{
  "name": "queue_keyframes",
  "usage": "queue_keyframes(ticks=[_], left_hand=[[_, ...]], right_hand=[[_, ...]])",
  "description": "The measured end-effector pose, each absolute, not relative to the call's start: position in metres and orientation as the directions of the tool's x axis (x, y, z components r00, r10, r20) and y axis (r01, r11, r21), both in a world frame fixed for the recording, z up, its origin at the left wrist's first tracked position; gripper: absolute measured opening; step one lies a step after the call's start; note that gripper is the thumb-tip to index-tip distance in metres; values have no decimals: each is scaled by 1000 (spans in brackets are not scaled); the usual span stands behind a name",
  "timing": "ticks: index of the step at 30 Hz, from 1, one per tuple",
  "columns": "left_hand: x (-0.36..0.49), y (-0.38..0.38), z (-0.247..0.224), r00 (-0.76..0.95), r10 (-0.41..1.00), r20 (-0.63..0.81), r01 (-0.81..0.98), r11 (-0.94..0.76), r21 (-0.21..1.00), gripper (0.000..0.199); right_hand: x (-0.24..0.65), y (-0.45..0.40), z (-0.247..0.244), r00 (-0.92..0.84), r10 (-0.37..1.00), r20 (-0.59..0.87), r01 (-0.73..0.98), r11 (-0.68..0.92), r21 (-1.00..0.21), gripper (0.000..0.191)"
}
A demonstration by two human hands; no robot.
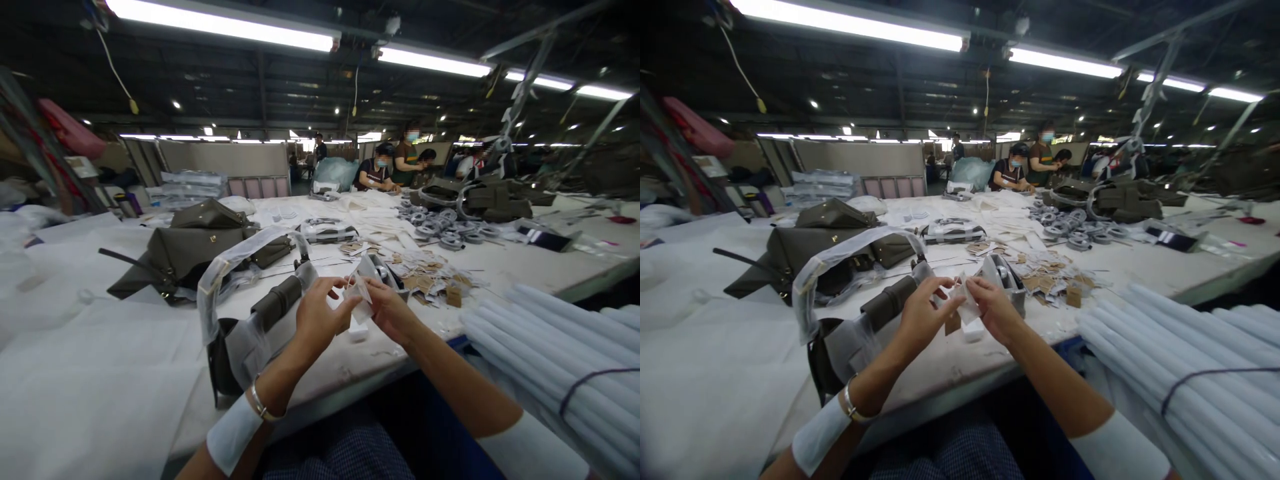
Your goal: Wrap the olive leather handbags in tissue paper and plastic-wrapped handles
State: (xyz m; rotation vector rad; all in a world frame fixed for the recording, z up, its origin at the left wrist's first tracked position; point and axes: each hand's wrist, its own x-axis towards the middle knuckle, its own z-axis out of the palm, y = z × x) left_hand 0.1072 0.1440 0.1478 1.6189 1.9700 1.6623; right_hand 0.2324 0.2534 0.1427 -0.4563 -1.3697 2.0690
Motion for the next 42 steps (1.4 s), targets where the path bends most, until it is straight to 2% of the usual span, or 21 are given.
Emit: queue_keyframes(ticks=[2,7,10,13,15,20,22,26,34,39,42], left_hand=[[102,143,144,-421,755,502,597,-187,780,17],[90,136,145,-378,775,506,518,-276,810,24],[83,130,152,-390,787,478,525,-236,817,22],[77,126,158,-423,831,362,455,-151,878,22],[74,125,161,-427,863,270,355,-114,928,25],[75,123,166,-415,890,189,172,-127,977,31],[76,122,169,-389,905,170,128,-129,983,33],[78,117,174,-349,919,183,133,-145,980,37],[79,112,178,-355,922,156,-27,-177,984,38],[87,115,178,-349,931,103,-248,-198,948,33],[93,118,177,-351,935,48,-431,-207,878,27]], right_hand=[[230,249,139,-783,620,54,-278,-271,-922,24],[228,251,123,-824,566,28,-232,-292,-928,22],[230,250,116,-806,590,-40,-172,-299,-939,27],[233,242,114,-758,651,-31,-198,-276,-941,40],[236,234,114,-750,662,16,-214,-219,-952,48],[237,220,102,-736,644,210,-183,109,-977,61],[233,219,98,-743,637,203,-189,91,-978,56],[229,221,96,-731,658,181,-201,46,-979,33],[239,213,94,-516,786,339,-88,345,-934,19],[240,202,88,-446,799,402,-71,417,-906,21],[239,192,88,-502,780,374,-103,376,-921,38]])
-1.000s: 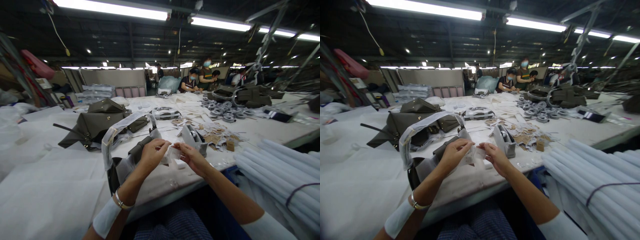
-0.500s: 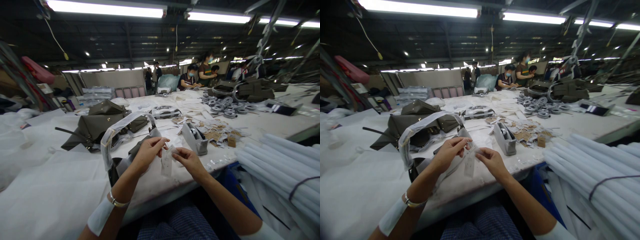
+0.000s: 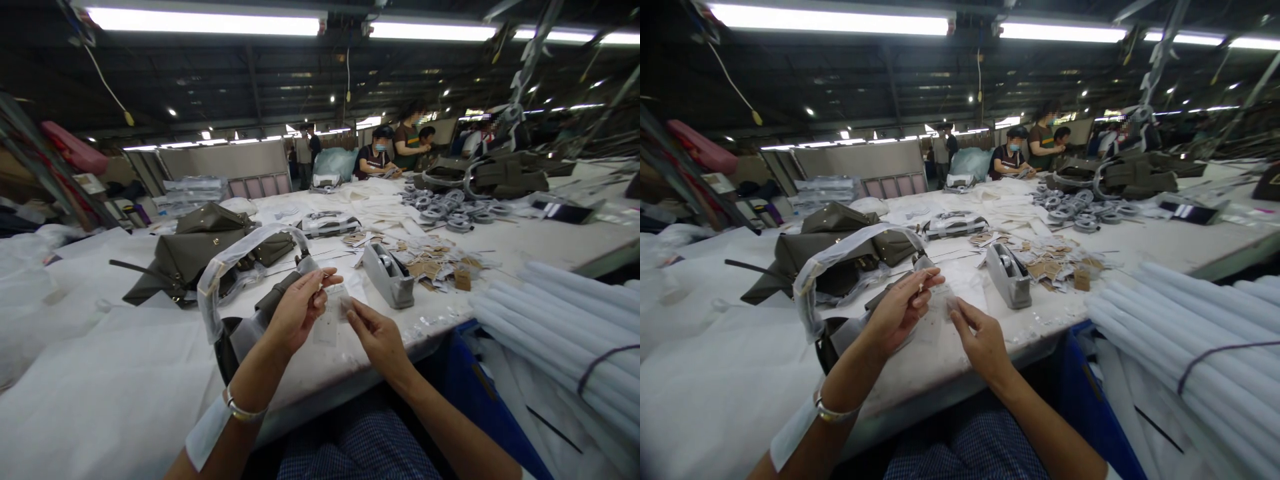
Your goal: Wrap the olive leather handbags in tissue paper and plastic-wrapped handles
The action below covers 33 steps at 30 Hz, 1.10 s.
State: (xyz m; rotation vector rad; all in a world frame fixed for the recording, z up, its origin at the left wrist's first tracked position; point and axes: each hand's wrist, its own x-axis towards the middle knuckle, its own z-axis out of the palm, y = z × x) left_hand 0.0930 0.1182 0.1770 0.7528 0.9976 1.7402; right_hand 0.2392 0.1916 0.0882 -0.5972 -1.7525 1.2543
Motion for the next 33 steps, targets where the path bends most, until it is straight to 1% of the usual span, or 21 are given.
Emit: queue_keyframes(ticks=[2,5,6,8,11,13,15,17,20,23,26,29,31,33], left_hand=[[96,120,177,-343,939,2,-560,-206,803,22],[99,123,176,-340,939,-45,-696,-219,684,17],[99,124,176,-345,937,-54,-721,-228,655,17],[99,124,177,-362,930,-60,-746,-251,616,18],[98,124,178,-385,921,-62,-758,-277,590,18],[98,124,178,-395,917,-65,-757,-284,589,18],[98,124,177,-400,914,-65,-747,-284,602,19],[98,123,175,-403,914,-53,-720,-281,635,18],[96,119,170,-427,904,-4,-598,-279,751,18],[90,113,166,-452,888,82,-396,-282,874,24],[84,108,164,-442,888,123,-259,-258,931,26],[79,107,164,-439,889,127,-213,-241,947,26],[77,106,164,-446,887,123,-221,-242,945,26],[76,105,166,-444,889,108,-245,-237,940,26]], right_hand=[[240,183,89,-566,729,385,-149,369,-917,60],[241,170,89,-606,665,436,-182,417,-890,94],[240,167,89,-600,667,442,-175,430,-886,102],[239,162,88,-555,713,427,-151,419,-895,107],[235,161,87,-449,826,340,-153,304,-940,103],[233,162,87,-431,871,237,-193,168,-967,100],[232,165,86,-494,859,136,-254,8,-967,99],[232,166,87,-570,820,57,-309,-149,-939,97],[237,167,92,-613,788,-54,-348,-331,-877,93],[247,169,99,-638,761,-115,-398,-455,-797,87],[256,172,104,-700,702,-132,-456,-581,-674,75],[262,177,103,-761,630,-152,-488,-711,-506,52],[264,181,99,-786,593,-176,-495,-774,-395,32],[264,185,95,-797,569,-201,-497,-808,-316,19]])
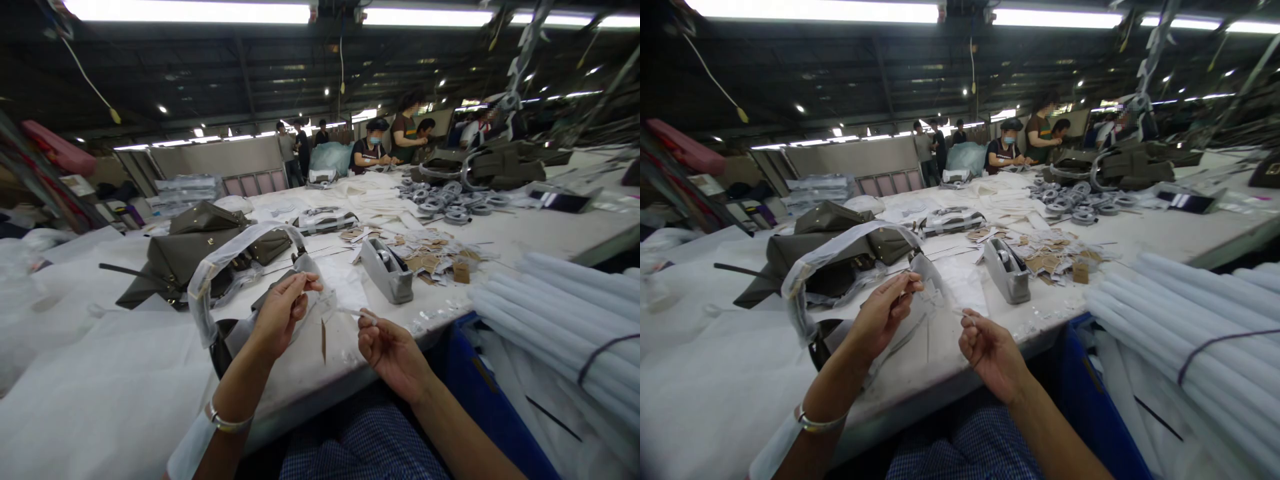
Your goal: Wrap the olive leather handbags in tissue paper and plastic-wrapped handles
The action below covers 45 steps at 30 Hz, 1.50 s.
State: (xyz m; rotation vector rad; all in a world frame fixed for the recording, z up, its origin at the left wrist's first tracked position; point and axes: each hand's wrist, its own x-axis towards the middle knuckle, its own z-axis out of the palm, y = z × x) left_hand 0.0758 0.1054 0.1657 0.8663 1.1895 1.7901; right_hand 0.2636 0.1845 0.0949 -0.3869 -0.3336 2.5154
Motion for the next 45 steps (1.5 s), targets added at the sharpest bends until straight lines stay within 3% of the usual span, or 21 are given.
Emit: queue_keyframes(ticks=[6,8,11,14,17,20,23,25,28,31,37,41,45], left_hand=[[76,102,172,-404,912,68,-317,-210,925,25],[77,100,175,-396,916,67,-335,-211,918,26],[79,98,179,-379,923,64,-358,-209,910,26],[80,96,181,-355,933,60,-368,-198,909,26],[81,93,183,-333,941,58,-363,-185,913,25],[83,92,184,-308,950,54,-355,-167,920,25],[86,93,184,-289,956,49,-357,-155,921,25],[88,93,184,-276,960,47,-361,-149,921,26],[89,94,182,-261,964,38,-370,-137,919,26],[86,92,181,-274,961,28,-382,-136,914,25],[79,92,181,-349,937,24,-439,-186,879,24],[81,92,182,-402,914,57,-479,-263,838,23],[82,90,181,-432,896,99,-480,-321,816,21]], right_hand=[[261,191,80,-812,525,-255,-461,-845,-272,19],[260,189,75,-812,517,-270,-423,-841,-338,26],[258,183,65,-822,517,-240,-326,-771,-547,47],[255,181,56,-799,571,-186,-201,-547,-813,57],[252,184,56,-653,757,2,-180,-152,-972,54],[247,189,71,-537,795,284,-234,183,-955,58],[239,191,94,-564,699,439,-284,335,-898,62],[231,191,106,-588,643,490,-292,397,-870,50],[223,191,110,-556,654,513,-280,434,-856,22],[221,192,105,-459,735,499,-223,448,-866,12],[237,197,92,-328,677,659,-55,683,-729,19],[246,197,79,-470,588,658,-20,738,-674,27],[248,188,76,-554,586,591,-107,654,-749,26]])
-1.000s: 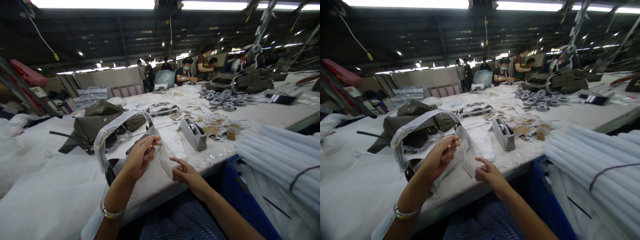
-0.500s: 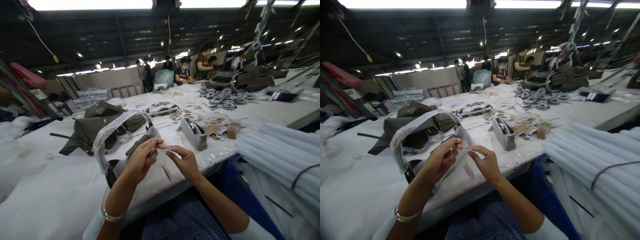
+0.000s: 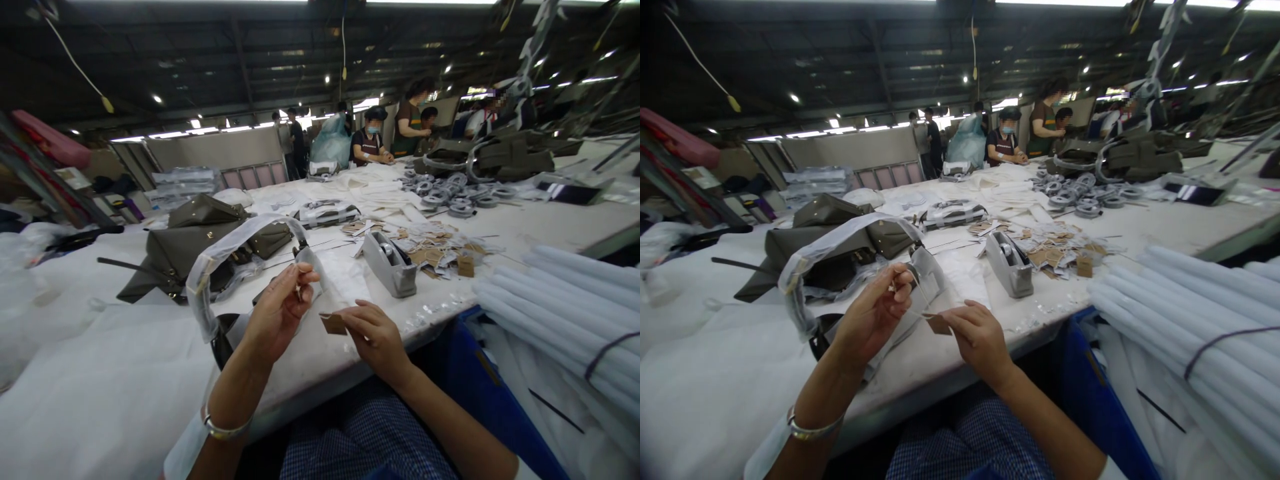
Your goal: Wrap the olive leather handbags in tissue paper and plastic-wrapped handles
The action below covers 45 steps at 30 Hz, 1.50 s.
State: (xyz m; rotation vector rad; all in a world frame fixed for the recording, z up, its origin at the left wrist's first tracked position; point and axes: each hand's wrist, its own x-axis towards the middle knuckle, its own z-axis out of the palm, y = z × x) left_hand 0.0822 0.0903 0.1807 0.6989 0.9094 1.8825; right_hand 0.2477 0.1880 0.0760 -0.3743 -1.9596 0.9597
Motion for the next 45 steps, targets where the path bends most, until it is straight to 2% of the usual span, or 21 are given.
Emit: queue_keyframes(ticks=[3,7,8,10,11,14,16,18,21,22,23,27,30,33,35,38,40,42,45], left_hand=[[84,88,180,-418,902,108,-460,-312,831,21],[90,82,181,-364,921,136,-409,-290,865,23],[91,79,181,-357,923,143,-399,-289,870,23],[89,70,183,-368,916,160,-353,-297,887,24],[88,63,185,-386,905,176,-302,-305,903,25],[80,34,192,-443,863,243,-23,-282,959,27],[72,10,198,-505,811,297,162,-249,955,26],[61,-13,205,-643,663,383,268,-274,924,30],[34,-37,209,-823,294,486,380,-352,856,30],[23,-41,208,-840,226,493,403,-349,846,29],[13,-42,206,-845,223,486,404,-330,853,30],[-22,-27,191,-771,522,364,293,-216,931,39],[-35,-10,182,-668,687,286,240,-165,957,32],[-41,4,178,-595,770,231,207,-131,969,27],[-43,11,177,-568,795,212,181,-131,975,26],[-45,14,174,-582,783,221,147,-166,975,22],[-48,9,170,-602,765,227,118,-196,973,23],[-53,-2,166,-622,750,225,85,-221,972,26],[-58,-27,156,-659,720,219,-20,-308,951,29]], right_hand=[[241,178,90,-533,662,527,-201,506,-839,35],[221,166,110,-656,565,500,-321,391,-863,59],[216,163,113,-698,543,468,-307,363,-880,52],[209,158,115,-764,530,368,-255,276,-927,26],[207,157,115,-785,534,314,-237,209,-949,22],[203,159,118,-817,547,182,-218,-1,-976,29],[199,162,125,-826,544,147,-200,-39,-979,32],[191,165,136,-835,529,150,-167,17,-986,34],[168,169,151,-852,495,170,-116,138,-984,36],[159,169,155,-857,484,178,-102,180,-978,36],[150,169,159,-861,473,190,-92,222,-971,36],[115,166,174,-863,422,279,-78,433,-898,32],[92,160,186,-837,396,378,-30,656,-754,31],[72,153,196,-814,337,473,59,858,-510,28],[63,150,200,-813,302,498,134,929,-345,27],[57,148,200,-819,284,499,186,953,-239,27],[61,150,195,-821,275,500,135,945,-297,24],[71,153,188,-847,281,452,41,881,-472,26],[96,156,176,-916,242,321,-104,628,-771,56]])
